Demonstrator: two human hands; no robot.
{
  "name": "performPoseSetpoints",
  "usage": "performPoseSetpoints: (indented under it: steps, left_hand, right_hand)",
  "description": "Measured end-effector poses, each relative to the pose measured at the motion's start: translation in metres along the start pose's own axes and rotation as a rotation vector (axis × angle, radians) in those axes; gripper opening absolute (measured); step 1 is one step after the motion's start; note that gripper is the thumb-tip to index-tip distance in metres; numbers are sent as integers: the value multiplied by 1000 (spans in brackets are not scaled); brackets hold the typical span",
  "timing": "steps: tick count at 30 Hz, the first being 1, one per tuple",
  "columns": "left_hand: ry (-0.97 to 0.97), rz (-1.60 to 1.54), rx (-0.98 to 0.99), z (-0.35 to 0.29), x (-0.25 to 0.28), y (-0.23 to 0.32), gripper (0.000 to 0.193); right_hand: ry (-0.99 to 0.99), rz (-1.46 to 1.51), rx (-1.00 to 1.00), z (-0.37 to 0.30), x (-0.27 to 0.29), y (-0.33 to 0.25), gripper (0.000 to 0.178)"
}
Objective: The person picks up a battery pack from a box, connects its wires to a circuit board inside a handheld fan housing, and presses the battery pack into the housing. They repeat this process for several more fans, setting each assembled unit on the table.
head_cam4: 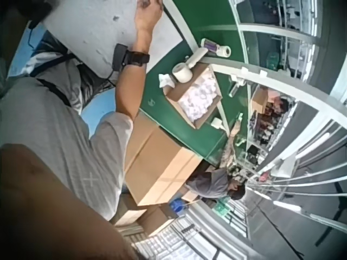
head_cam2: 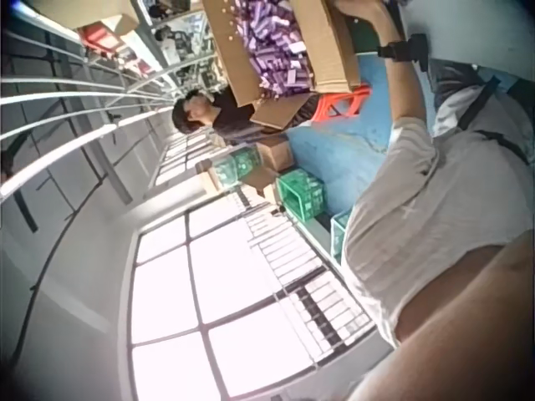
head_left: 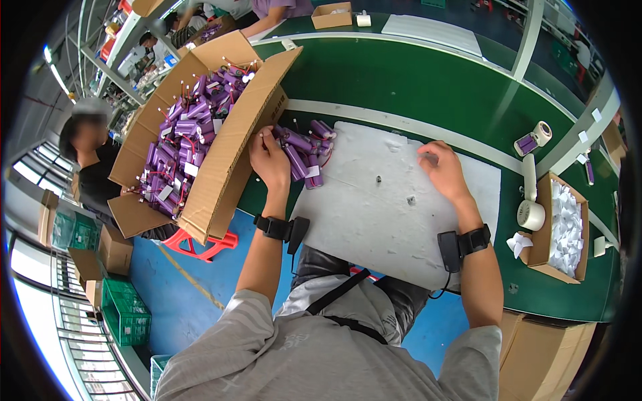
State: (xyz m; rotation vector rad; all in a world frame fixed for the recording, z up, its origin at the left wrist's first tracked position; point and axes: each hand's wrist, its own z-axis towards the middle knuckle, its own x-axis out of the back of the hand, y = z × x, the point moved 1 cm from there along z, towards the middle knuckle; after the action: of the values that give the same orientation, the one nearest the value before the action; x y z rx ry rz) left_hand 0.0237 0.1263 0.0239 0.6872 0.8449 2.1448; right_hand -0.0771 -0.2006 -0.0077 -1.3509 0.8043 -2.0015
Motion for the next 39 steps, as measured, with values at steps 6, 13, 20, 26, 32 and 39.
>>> performPoseSetpoints:
  steps: [6, 13, 20, 26, 32, 39]
  left_hand:
    - [62, 290, -273, 10, -2, -6, 25]
    - [-12, 372, -303, 22, 1, -8, 27]
    - [-204, 308, -191, 27, 3, -14, 27]
    - [-180, -97, 53, 34, -5, -23, 29]
    - [-155, -179, -146, 38, -9, -23, 24]
    - [-253, -113, -373, 35, 5, 12, 12]
  right_hand:
    - [-2, 9, -28, 0, 3, -4, 17]
    - [-17, -11, -36, 3, 1, -3, 17]
    - [-21, 27, -49, 2, 2, -5, 17]
    - [-22, 32, -55, 1, 3, -5, 17]
    - [-34, 19, -56, 1, 2, -7, 17]
    - [-24, 0, -50, 2, 3, -6, 17]
